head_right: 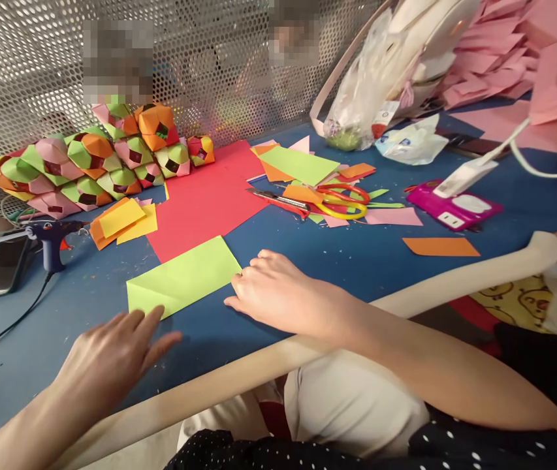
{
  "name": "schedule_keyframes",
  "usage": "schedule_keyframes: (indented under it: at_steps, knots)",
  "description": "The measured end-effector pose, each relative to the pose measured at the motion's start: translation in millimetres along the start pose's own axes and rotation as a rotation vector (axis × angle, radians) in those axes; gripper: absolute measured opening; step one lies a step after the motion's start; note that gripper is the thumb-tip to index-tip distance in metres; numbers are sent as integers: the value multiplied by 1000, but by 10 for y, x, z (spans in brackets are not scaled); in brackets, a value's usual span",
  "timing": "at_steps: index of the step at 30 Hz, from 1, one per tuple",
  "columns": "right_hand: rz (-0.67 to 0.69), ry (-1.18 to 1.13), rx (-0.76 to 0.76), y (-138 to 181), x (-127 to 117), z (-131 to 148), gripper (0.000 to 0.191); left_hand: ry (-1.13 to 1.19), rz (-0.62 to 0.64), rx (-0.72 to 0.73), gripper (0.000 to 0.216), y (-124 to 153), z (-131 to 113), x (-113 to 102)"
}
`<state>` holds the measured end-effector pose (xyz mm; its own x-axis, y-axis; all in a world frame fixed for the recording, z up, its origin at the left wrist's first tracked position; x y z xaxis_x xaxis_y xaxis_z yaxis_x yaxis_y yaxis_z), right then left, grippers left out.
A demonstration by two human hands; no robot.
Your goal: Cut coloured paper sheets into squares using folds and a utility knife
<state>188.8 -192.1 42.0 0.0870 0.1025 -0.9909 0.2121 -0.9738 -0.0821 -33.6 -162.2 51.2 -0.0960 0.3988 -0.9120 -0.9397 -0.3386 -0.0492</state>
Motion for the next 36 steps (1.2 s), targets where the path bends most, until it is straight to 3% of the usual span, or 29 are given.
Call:
schedule_keyframes:
  at_steps: [2,4,7,9,15,19,27,36]
  knots:
    - [1,-27,-1,-5,-32,-21,28,55,-48,-86,45,-140,197,81]
    - [27,-73,19,-24,-63,-57,24,146,-111,-139,55,-250,360,221]
    - [85,-169,71,-105,-80,-208,22,296,-56,-203,64,-313,477,477]
    - [49,-216,127,-199,-58,-409,26,313,-35,-198,62,-304,468,569]
    - [-111,-135,462,-487,259,-1240,34,279,-65,-200,52,-249,399,559]
    - [-124,-104,558,-549,484,-1525,30,286,-104,-219,54,-254,427,575]
    - [-261,-204,516,-546,559,-1509,34,267,-93,-231,58,-304,431,600]
    - [-290,-466,228,-483,555,-1146,33,249,-132,-221,50,-296,433,593]
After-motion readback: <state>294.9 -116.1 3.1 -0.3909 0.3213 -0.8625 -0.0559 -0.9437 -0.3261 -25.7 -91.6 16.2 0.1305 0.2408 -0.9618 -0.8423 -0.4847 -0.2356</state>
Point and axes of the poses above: each hand's wrist, its own y-axis away from the middle knuckle, its own x-axis out of the palm, z = x × y, the point moved 3 cm from there along -y, towards the middle knuckle, and after that the axes turned 14 degrees about x, right-handed, at the moved point
